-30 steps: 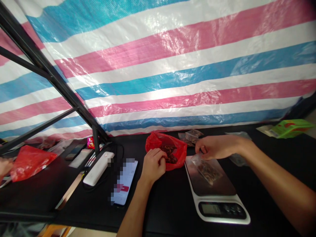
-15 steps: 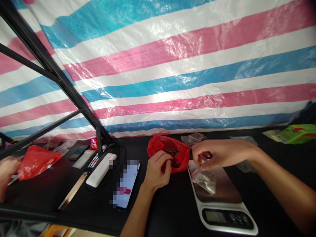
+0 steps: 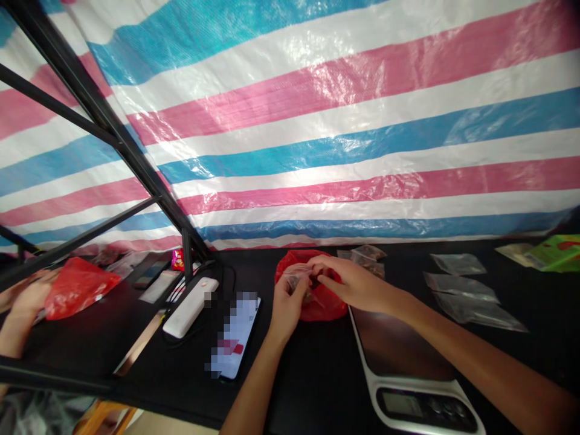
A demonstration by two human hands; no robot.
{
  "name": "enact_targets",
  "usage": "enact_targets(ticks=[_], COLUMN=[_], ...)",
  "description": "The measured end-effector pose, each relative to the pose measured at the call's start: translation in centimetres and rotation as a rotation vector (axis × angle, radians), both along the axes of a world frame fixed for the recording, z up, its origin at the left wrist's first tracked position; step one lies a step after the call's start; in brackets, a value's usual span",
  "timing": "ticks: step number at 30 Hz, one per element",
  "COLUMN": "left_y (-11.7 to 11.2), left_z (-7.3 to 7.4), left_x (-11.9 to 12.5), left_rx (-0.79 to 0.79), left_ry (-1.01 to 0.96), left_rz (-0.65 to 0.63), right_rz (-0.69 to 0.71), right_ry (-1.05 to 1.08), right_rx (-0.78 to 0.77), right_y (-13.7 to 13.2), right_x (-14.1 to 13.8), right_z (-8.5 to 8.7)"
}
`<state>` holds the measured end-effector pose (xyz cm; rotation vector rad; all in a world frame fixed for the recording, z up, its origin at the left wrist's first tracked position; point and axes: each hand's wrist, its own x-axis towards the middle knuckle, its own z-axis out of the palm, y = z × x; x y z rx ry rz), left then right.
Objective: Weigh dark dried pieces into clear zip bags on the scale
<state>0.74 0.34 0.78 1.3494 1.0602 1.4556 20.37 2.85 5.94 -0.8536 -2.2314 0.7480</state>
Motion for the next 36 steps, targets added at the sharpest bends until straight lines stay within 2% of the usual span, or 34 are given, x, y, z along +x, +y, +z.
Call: enact_targets(ticks=[2,4,10,12,17,21,24,32,36], left_y=[0.3,0.4,0.2,0.2,0.3,0.4,0.5,0.5,0.1], left_z=[-0.1,-0.5,-1.2,-1.3,-1.3,-1.5,-1.7,-1.4,-1.3], left_x=[-0.1,-0.2,-0.2,-0.2,-0.2,-0.1,0.0,-0.1,0.2], left_rx=[0.034,0.038,0.046,0.051,0.052,0.038,0.038,0.046,0.076], left_ry=[0.045,0.119,0.376,0.39,0.352,0.338,0.329,0.231,0.302], left_rz=[0.13,0.189,0.106,0.118,0.15,0.134,0.128,0.161,0.131], right_rz=[-0.035,-0.054,-0.014,-0.012,-0.124,-0.108,-0.095,-0.133,-0.159], right_ry=[-0.16,-0.316,-0.522,-0.549,-0.626,-0.582,-0.521,-0.227,-0.098], right_rx=[0.062,0.095,0.077,0.09,0.139,0.157,0.127,0.07,0.192], right_y=[0.0,0.0,0.0,0.0,0.0,-0.1,-0.1,0.6,0.2], right_x=[0.5,1.1,1.9,1.9,1.4,0.5,0.2,1.9,1.8], right_z=[-0.2,-0.5,-0.9,-0.8,-1.3,-2.1,-2.0,1.4,2.1])
